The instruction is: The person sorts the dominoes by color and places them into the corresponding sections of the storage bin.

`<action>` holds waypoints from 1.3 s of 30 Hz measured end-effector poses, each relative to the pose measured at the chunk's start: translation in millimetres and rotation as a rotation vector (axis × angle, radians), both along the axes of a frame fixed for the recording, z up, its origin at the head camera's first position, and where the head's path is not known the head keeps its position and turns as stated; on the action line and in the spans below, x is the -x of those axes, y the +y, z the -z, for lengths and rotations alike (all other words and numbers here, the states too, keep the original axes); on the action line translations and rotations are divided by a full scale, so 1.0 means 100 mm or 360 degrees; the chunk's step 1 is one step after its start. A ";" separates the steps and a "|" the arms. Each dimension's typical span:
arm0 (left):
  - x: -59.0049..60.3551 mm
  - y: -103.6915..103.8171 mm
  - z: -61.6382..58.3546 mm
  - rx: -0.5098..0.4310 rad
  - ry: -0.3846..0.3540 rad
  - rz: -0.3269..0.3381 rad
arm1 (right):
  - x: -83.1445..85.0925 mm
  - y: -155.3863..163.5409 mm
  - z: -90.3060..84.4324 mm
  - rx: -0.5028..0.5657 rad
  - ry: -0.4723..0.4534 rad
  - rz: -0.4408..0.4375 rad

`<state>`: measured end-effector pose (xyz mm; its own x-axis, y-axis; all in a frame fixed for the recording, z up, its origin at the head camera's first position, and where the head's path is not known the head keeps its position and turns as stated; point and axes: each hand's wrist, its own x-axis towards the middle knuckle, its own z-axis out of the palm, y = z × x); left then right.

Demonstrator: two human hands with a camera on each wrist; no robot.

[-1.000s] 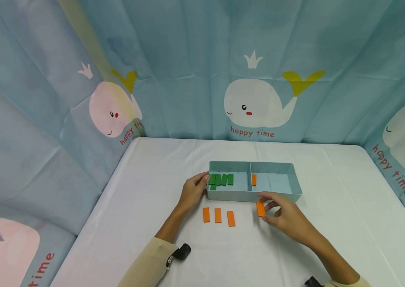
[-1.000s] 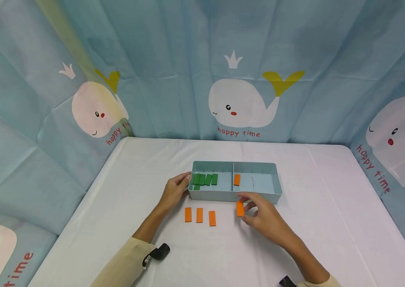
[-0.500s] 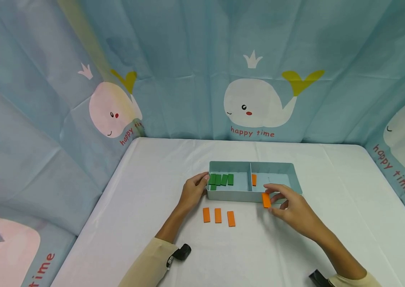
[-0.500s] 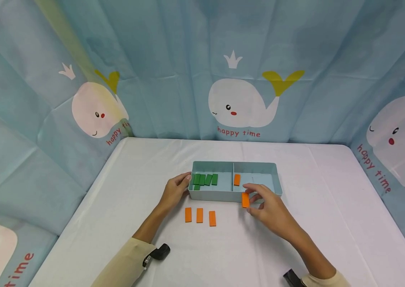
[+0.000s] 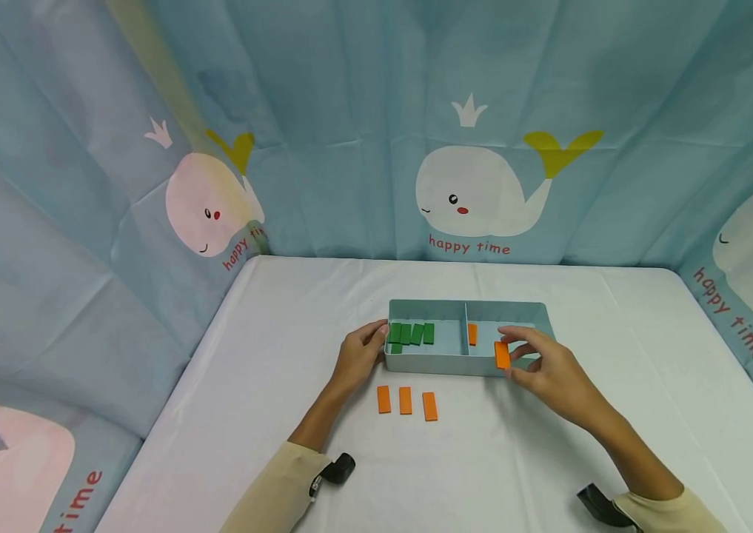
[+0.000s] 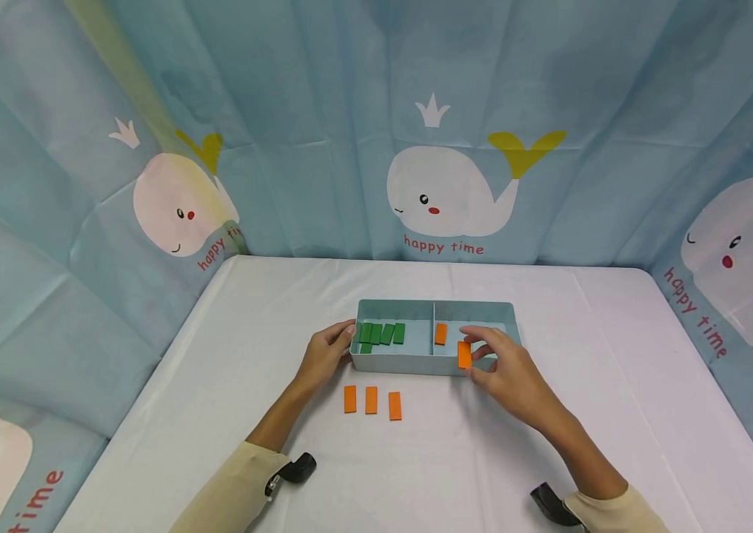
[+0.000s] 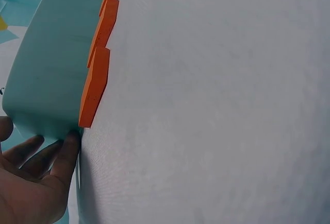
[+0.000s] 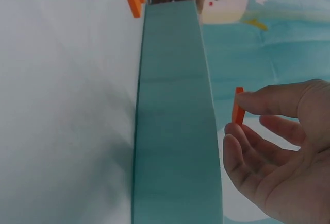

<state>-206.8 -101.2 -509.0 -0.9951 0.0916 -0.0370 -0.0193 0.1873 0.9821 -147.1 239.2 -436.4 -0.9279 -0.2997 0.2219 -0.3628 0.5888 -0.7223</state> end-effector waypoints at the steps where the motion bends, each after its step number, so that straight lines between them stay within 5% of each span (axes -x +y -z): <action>1: 0.00 0.00 0.00 -0.0005 -0.0002 0.0002 | 0.01 0.00 0.00 -0.0002 0.0007 -0.0003; 32: -0.01 0.00 -0.02 -0.0011 0.0019 0.0021 | 0.53 0.07 0.09 -0.0075 -0.0109 0.0016; 39: -0.06 0.00 -0.14 -0.0005 0.0002 0.0061 | 0.64 0.05 0.13 -0.0086 -0.0179 0.0016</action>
<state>-201.2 -100.8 -494.5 -0.9909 0.1299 -0.0357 -0.0112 0.1851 0.9827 -210.9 243.7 -449.6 -0.9490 -0.2988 0.1001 -0.2752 0.6311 -0.7252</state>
